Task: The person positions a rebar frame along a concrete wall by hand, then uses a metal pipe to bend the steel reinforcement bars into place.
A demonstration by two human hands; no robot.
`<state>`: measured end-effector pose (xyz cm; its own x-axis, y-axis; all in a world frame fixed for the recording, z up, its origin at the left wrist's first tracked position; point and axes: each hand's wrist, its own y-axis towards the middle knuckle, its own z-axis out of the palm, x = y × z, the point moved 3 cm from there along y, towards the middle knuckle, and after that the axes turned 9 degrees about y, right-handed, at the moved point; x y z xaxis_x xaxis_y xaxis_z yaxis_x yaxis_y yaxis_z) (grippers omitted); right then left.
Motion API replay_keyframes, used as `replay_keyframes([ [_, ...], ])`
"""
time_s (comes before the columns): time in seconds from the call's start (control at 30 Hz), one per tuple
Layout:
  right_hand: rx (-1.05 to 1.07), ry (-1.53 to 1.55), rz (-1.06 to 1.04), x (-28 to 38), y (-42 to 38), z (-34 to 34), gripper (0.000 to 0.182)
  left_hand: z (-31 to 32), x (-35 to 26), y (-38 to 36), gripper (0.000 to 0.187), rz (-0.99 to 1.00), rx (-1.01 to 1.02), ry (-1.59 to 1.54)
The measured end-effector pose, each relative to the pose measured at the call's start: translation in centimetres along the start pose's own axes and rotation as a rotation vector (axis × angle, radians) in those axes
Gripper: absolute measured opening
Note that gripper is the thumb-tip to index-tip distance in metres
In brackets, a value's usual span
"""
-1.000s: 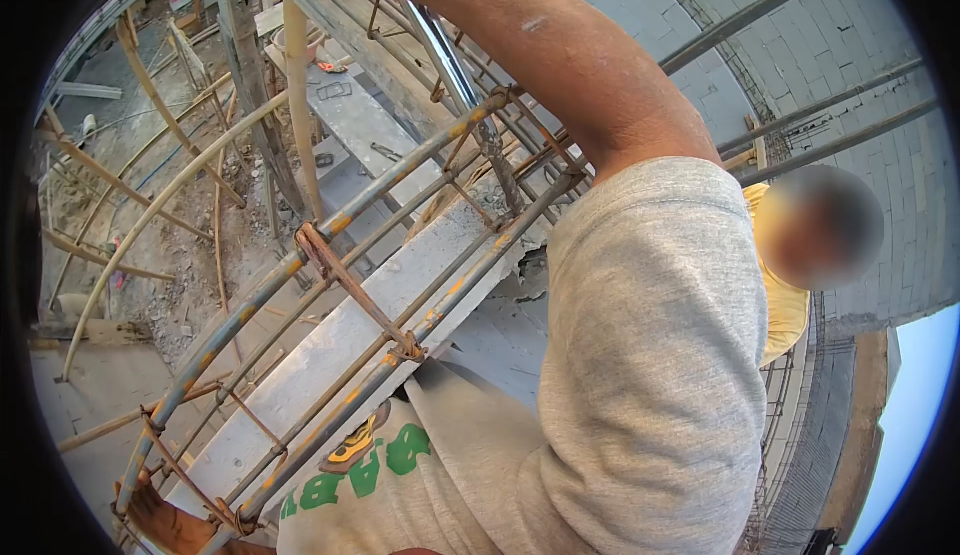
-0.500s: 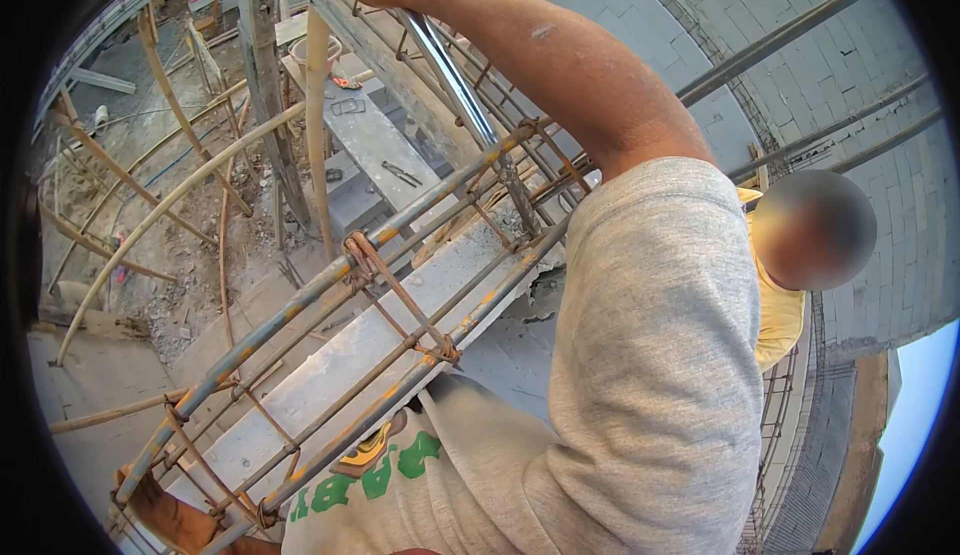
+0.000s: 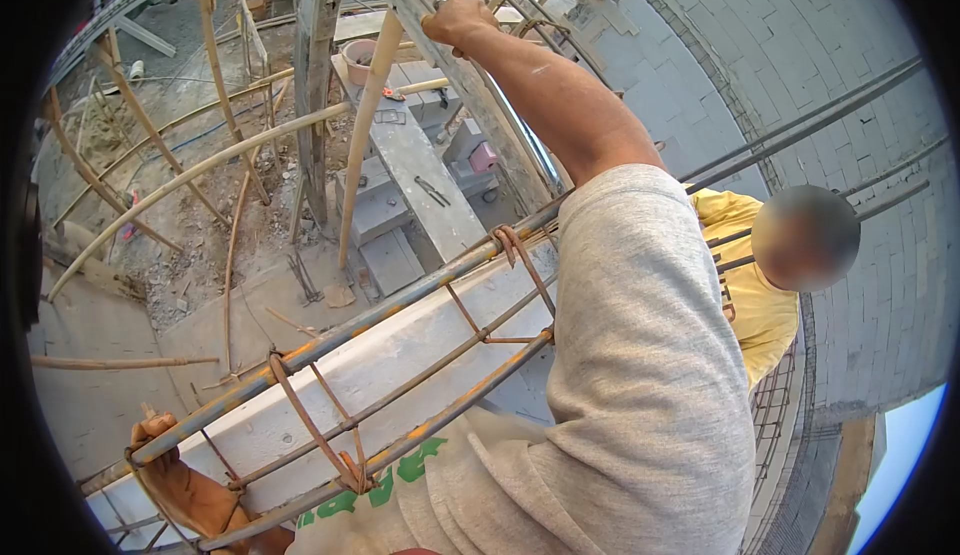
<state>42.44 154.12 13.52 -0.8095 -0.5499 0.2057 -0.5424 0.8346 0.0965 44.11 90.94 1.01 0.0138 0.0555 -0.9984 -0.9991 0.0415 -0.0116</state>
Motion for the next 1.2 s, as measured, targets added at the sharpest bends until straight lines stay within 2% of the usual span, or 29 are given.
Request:
replay_keyframes([
  [0.23, 0.030, -0.131, -0.102, 2.7, -2.7, 1.5, 0.040, 0.1, 0.1, 0.4, 0.064, -0.025, 0.005, -0.010],
  [0.27, 0.050, -0.084, -0.033, 2.9, -2.9, 1.6, 0.034, 0.0, 0.0, 0.6, 0.064, -0.026, 0.003, -0.005],
  [0.37, 0.008, -0.145, -0.125, 2.6, -4.3, 2.2, 0.035, -0.3, 0.3, 0.6, 0.063, -0.025, -0.017, -0.026],
  [0.4, 0.060, -0.155, -0.061, 2.9, -4.9, 2.5, 0.037, -0.4, 0.4, 0.6, 0.062, -0.033, -0.011, -0.022],
  [0.57, 0.049, -0.147, -0.075, 2.6, -5.0, 1.3, 0.031, -0.8, 0.5, 0.3, 0.061, -0.026, -0.001, -0.018],
  [0.63, 0.069, 0.011, -0.065, 1.2, -3.8, -1.2, 0.030, -1.2, 0.5, 0.0, 0.060, -0.022, -0.017, -0.026],
  [0.7, 0.014, 0.025, -0.153, 0.6, -2.9, -4.2, 0.030, -1.3, 0.6, -0.2, 0.059, -0.020, -0.018, -0.025],
  [0.83, -0.063, 0.030, -0.028, -0.4, -2.2, -6.9, 0.038, -1.4, 0.6, 0.4, 0.058, -0.015, -0.010, -0.018],
  [0.87, -0.305, -0.120, -0.246, -2.4, 0.7, -6.1, 0.036, -1.6, 0.7, 0.6, 0.058, -0.013, -0.012, -0.022],
  [0.97, -0.389, -0.243, -0.145, -3.1, -1.2, -9.0, 0.034, -2.2, 0.9, 1.1, 0.057, -0.004, -0.018, -0.025],
  [1.0, -0.260, -0.087, -0.135, -5.0, 1.3, -9.3, 0.029, -2.4, 1.0, 1.2, 0.056, -0.008, -0.020, -0.027],
  [1.1, 0.090, 0.736, -0.109, -5.4, 1.4, -10.2, 0.023, -3.5, 1.8, 1.9, 0.055, -0.030, -0.026, -0.039],
  [1.2, 0.416, 1.083, -0.080, -3.0, 0.9, -11.2, 0.024, -4.9, 2.5, 3.0, 0.054, -0.072, -0.025, -0.056],
])
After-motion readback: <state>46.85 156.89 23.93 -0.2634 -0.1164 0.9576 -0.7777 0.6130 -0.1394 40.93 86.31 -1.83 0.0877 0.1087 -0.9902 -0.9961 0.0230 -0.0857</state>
